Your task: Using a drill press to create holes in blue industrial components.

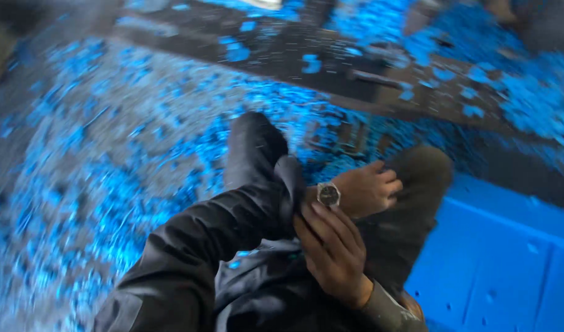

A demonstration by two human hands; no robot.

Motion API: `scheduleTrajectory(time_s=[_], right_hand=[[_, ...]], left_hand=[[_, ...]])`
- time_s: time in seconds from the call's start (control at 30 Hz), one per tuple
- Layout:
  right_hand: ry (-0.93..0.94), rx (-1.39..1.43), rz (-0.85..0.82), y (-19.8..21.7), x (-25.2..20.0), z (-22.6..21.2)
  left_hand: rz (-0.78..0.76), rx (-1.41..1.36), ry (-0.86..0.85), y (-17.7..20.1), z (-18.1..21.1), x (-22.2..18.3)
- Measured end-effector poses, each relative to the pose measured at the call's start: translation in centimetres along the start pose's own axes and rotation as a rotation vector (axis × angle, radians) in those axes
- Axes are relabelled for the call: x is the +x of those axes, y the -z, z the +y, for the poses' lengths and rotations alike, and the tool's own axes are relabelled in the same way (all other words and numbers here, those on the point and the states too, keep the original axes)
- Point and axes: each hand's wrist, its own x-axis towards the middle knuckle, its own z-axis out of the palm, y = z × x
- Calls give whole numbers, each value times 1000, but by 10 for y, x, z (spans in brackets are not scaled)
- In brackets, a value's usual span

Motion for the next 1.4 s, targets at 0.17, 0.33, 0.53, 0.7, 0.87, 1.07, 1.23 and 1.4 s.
scheduleTrajectory(time_s=[0.17, 0.33, 0.53, 0.7, 0.87, 1.07, 1.23, 1.4], right_hand=[[-154, -24, 169, 14, -48, 20], [-529, 337, 242, 6, -65, 17], [-597, 444, 324, 3, -64, -4], [-373, 313, 50, 52, -33, 28], [-735, 559, 263, 104, -14, 45], [-934, 405, 328, 117, -7, 83], [-416, 158, 237, 143, 0, 75], [-253, 385, 213, 148, -29, 45]], left_hand=[[-165, -73, -97, 21, 4, 62], [-241, -239, -155, 8, 9, 93], [-64, -514, 169, -49, 46, 140], [-189, -217, -189, -137, 96, 132], [-440, -112, -245, -155, 97, 125], [-627, -31, -121, -167, 63, 149], [-765, 58, 9, -179, 6, 166], [-652, -192, 512, -184, -27, 201]])
